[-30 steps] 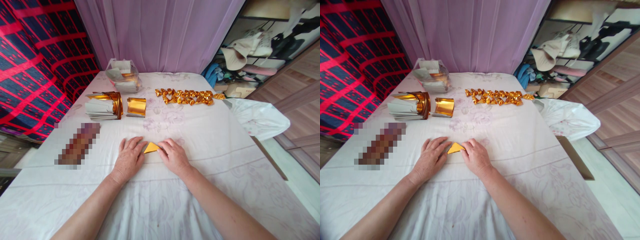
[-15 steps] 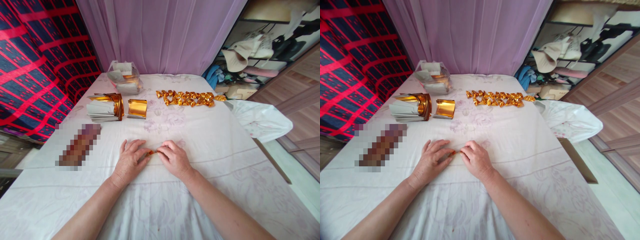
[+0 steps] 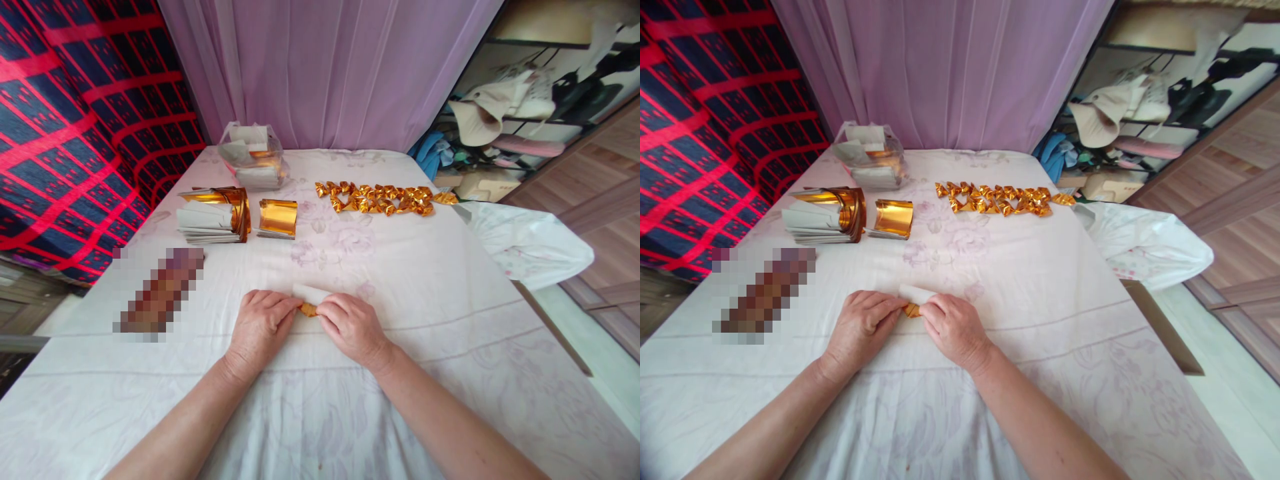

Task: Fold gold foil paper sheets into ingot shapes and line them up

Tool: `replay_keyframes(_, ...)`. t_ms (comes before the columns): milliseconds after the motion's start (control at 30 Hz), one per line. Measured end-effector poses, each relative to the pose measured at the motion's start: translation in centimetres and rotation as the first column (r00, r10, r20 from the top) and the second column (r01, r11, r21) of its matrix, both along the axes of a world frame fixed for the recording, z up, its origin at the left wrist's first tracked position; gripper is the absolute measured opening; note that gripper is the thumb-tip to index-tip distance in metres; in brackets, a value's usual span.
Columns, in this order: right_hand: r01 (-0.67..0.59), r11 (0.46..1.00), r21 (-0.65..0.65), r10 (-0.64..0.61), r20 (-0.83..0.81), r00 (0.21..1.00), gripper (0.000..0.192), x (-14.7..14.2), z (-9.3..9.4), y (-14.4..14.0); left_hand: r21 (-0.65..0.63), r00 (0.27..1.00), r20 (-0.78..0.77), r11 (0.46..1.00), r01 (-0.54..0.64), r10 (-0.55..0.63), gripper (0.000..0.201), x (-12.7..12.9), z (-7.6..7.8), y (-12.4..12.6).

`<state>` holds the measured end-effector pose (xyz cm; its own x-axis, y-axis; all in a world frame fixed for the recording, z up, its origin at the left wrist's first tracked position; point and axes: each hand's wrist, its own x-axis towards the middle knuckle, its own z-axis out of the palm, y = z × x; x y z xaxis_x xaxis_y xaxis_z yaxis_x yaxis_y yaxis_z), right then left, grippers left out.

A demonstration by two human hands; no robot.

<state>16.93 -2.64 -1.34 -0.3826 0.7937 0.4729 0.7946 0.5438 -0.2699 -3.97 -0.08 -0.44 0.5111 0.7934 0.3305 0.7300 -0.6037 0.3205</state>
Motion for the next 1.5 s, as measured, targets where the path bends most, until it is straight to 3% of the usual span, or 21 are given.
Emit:
replay_keyframes(300, -0.029, 0.999, 0.024, 0.028, 0.029, 0.999, 0.017, -0.3, 0.2, -0.3, -0.100, 0.994, 0.080, 0.992, 0.079, -0.071, 0.041, 0.0, 0.3, 0.1)
replay_keyframes(533, -0.098, 0.995, -0.004, 0.098, 0.010, 0.995, 0.023, -0.7, 0.5, -0.4, -0.097, 0.999, 0.052, 0.995, 0.015, -0.010, 0.029, 0.1, 0.0, 0.1)
replay_keyframes(700, -0.026, 1.000, 0.004, 0.026, -0.051, 0.998, 0.035, 0.4, 0.3, 0.2, -0.104, 0.999, 0.031, 0.995, -0.006, 0.009, 0.028, -0.2, 0.3, 0.5)
replay_keyframes(900, -0.015, 0.998, -0.056, 0.013, -0.028, 1.000, 0.046, 0.8, -0.1, 0.6, -0.078, 1.000, 0.010, 0.997, -0.017, 0.018, 0.027, -0.5, 0.3, 0.7)
replay_keyframes(1233, -0.060, 0.995, 0.079, 0.057, 0.042, 0.997, 0.031, 0.7, -0.5, 0.7, 0.069, 0.999, -0.017, 0.996, -0.049, 0.050, 0.018, 0.0, 0.0, 0.7)
replay_keyframes(1500, -0.047, 0.995, 0.088, 0.040, 0.079, 0.996, 0.029, 0.6, -0.2, 0.5, 0.088, 0.995, -0.093, 0.995, 0.056, -0.047, 0.014, 0.8, 0.3, -0.2)
